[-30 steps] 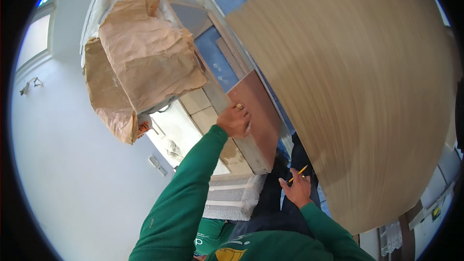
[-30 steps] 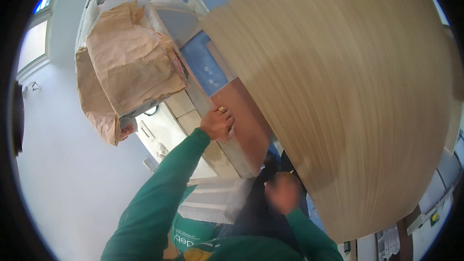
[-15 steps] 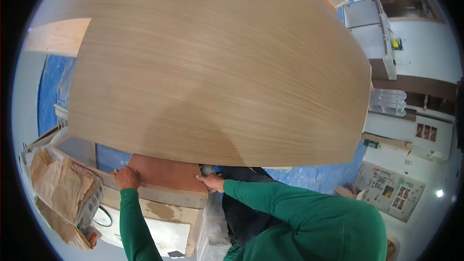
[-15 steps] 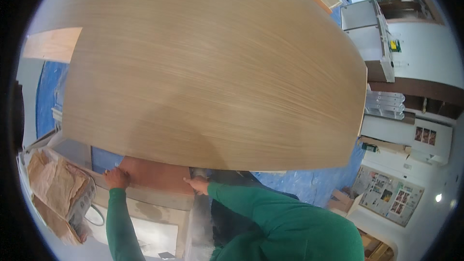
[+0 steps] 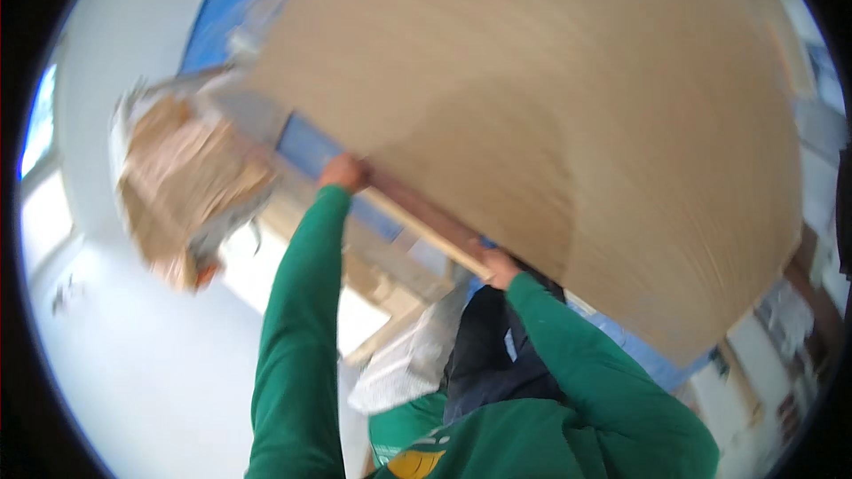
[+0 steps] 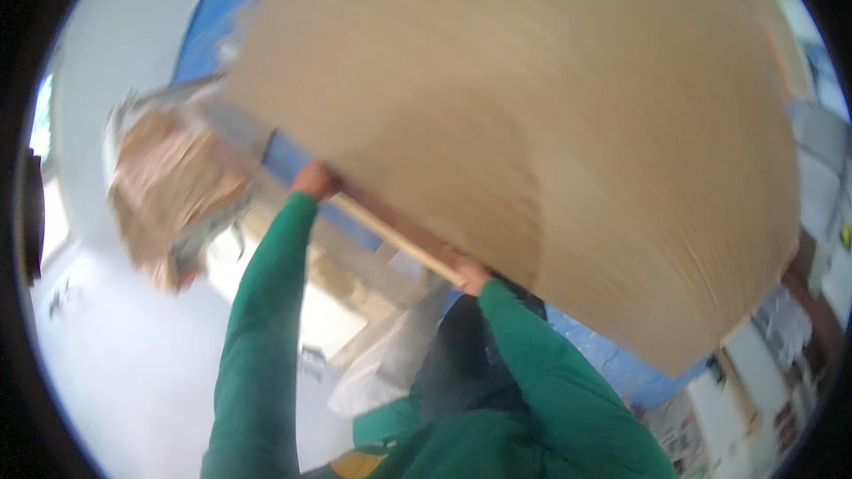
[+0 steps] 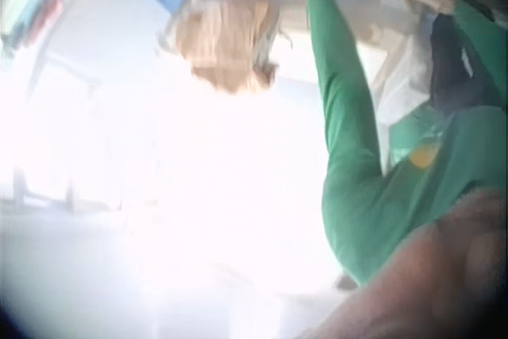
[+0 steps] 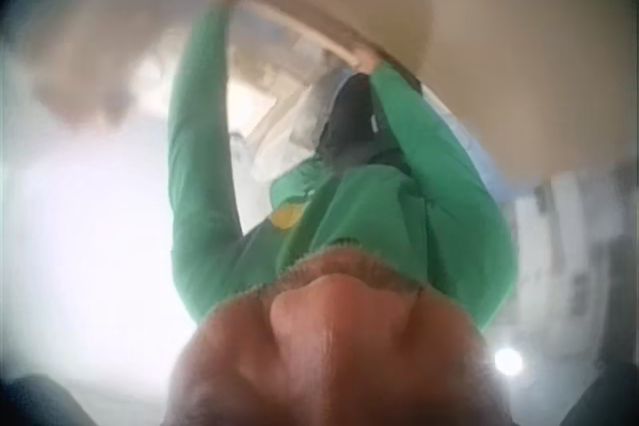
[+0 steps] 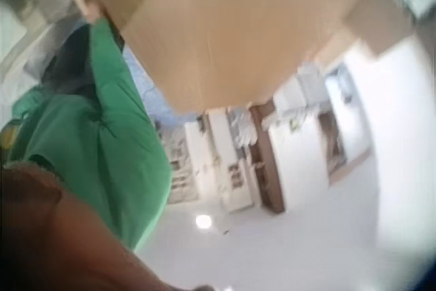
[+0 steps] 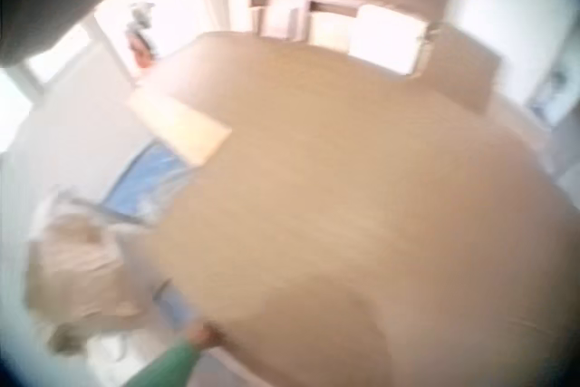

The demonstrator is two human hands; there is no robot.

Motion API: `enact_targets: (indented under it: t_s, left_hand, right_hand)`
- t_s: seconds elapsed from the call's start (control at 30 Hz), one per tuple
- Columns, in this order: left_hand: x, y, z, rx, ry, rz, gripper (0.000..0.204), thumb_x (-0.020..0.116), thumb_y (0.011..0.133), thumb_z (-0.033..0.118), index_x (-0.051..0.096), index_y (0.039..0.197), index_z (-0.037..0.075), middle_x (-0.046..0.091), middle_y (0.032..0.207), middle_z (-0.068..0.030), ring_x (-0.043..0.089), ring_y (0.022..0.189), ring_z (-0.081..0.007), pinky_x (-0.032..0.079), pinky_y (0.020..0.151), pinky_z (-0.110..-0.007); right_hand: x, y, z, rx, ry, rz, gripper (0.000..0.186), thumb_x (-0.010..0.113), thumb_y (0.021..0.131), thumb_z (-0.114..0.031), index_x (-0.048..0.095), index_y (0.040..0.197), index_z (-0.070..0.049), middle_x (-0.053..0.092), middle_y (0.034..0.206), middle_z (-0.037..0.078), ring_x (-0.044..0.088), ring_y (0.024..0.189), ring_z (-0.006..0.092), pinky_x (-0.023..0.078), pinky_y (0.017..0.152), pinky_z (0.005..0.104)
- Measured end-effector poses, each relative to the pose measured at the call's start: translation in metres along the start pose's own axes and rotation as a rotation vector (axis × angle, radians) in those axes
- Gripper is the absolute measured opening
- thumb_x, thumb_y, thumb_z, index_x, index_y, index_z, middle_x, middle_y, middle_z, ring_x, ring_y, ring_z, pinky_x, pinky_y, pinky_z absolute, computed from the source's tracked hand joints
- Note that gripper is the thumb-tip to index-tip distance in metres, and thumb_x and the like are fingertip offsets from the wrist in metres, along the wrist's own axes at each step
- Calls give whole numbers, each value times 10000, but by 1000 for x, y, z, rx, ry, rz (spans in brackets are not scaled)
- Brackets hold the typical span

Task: The person measures and marks a large wooden board using a tape measure and pencil, then uses a smaller wooden template to trace and mark cut lines. The person also handles a small wooden strip and places it on the board.

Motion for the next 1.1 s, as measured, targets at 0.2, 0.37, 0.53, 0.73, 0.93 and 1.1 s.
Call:
enact_targets:
  t_s: [0.2,0.37,0.53,0.73,0.93,1.1]
  left_hand:
    - [-41,-96,5,-229,-295,143,326,744,861,239,805,1011,-44,790,1060,-281,777,1009,-452,632,899,-512]
    - [-79,-176,14,-280,-536,189,299,697,869,199,789,910,-82,773,863,-287,789,889,-434,633,813,-492]
    - [-110,-253,-9,-354,-631,216,344,661,894,241,772,847,-82,754,785,-288,789,835,-432,625,793,-504]
    - [-130,-371,-16,-265,-494,507,428,687,876,315,732,805,-104,716,904,-369,724,908,-528,594,857,-547]
    - [-118,-535,0,74,-231,936,376,652,954,314,758,888,-41,729,914,-300,684,855,-492,525,787,-580]
    - [-111,-710,64,-75,-540,1098,423,609,1016,312,732,989,-92,692,873,-210,667,721,-317,547,649,-442]
  right_hand:
    - [-7,-65,21,33,-49,-54,555,748,1014,-573,637,846,-56,532,642,77,554,487,219,384,396,354]
    - [-21,-108,26,51,-68,-126,582,756,1004,-593,647,896,-32,564,713,85,567,558,217,391,436,373]
    - [-5,-155,13,-30,-158,-129,580,745,1013,-587,659,913,-22,576,739,82,553,573,209,386,450,384]
    - [-4,-226,26,-106,-222,-227,574,726,1026,-580,686,907,-20,592,745,65,542,568,197,382,456,375]
    - [-26,-321,92,-332,-226,-338,592,670,1062,-569,700,883,-6,635,742,88,570,544,186,372,431,375]
    - [-66,-468,144,-484,-447,-267,648,650,1058,-597,706,834,9,635,729,102,527,483,186,353,423,405]
Point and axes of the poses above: each hand's wrist, its own y-axis towards the middle knuckle, its own x-axis out of the palm, z = x × y, the point moved 2 cm from there along y, towards the middle knuckle
